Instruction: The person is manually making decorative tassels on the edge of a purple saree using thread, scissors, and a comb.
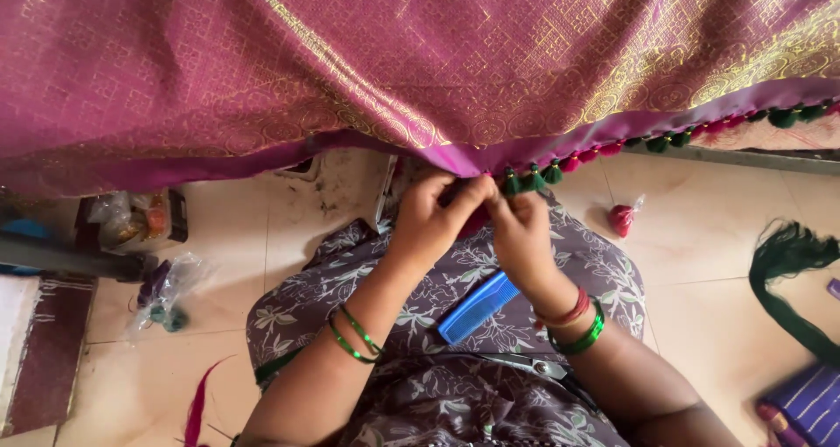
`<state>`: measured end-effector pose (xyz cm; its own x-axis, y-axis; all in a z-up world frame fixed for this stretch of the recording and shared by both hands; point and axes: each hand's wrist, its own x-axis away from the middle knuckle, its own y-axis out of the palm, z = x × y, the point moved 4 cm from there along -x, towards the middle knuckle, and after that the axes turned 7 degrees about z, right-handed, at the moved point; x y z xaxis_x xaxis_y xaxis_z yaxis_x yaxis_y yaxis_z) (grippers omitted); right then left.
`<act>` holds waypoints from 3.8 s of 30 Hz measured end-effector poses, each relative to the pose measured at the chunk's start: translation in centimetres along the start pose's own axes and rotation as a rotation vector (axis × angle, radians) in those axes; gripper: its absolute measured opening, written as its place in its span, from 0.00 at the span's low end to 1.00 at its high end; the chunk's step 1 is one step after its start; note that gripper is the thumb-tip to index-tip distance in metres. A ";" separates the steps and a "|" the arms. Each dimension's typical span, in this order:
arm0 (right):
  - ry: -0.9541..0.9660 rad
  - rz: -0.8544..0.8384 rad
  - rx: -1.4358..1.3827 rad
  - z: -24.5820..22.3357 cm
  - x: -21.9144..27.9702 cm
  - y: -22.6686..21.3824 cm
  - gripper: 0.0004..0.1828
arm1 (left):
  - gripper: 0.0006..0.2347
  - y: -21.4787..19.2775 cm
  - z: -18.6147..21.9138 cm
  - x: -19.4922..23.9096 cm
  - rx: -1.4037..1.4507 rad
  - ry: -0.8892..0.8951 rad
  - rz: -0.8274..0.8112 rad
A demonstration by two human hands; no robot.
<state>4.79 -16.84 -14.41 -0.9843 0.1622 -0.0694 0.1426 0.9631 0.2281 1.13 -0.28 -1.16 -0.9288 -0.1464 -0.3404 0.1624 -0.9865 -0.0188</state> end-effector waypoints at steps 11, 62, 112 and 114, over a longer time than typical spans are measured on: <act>0.116 -0.240 -0.188 -7.0 -0.1 2.3 0.15 | 0.10 2.0 -3.8 1.1 0.002 -0.336 0.090; 0.330 -0.248 -0.432 -7.5 0.2 4.5 0.09 | 0.05 0.4 -1.6 2.3 -0.219 0.351 0.185; -1.048 0.026 0.565 -25.6 -1.0 1.8 0.13 | 0.08 2.5 -4.4 -0.1 0.491 -0.238 0.013; -1.083 -0.150 0.524 -27.9 -2.9 4.6 0.07 | 0.08 2.2 -3.3 -0.1 0.360 -0.222 0.056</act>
<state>5.36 -18.86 13.91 -0.4336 -0.1044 -0.8950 0.3057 0.9173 -0.2551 2.67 -2.19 -4.26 -0.9775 -0.1735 -0.1201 0.1244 -0.9335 0.3363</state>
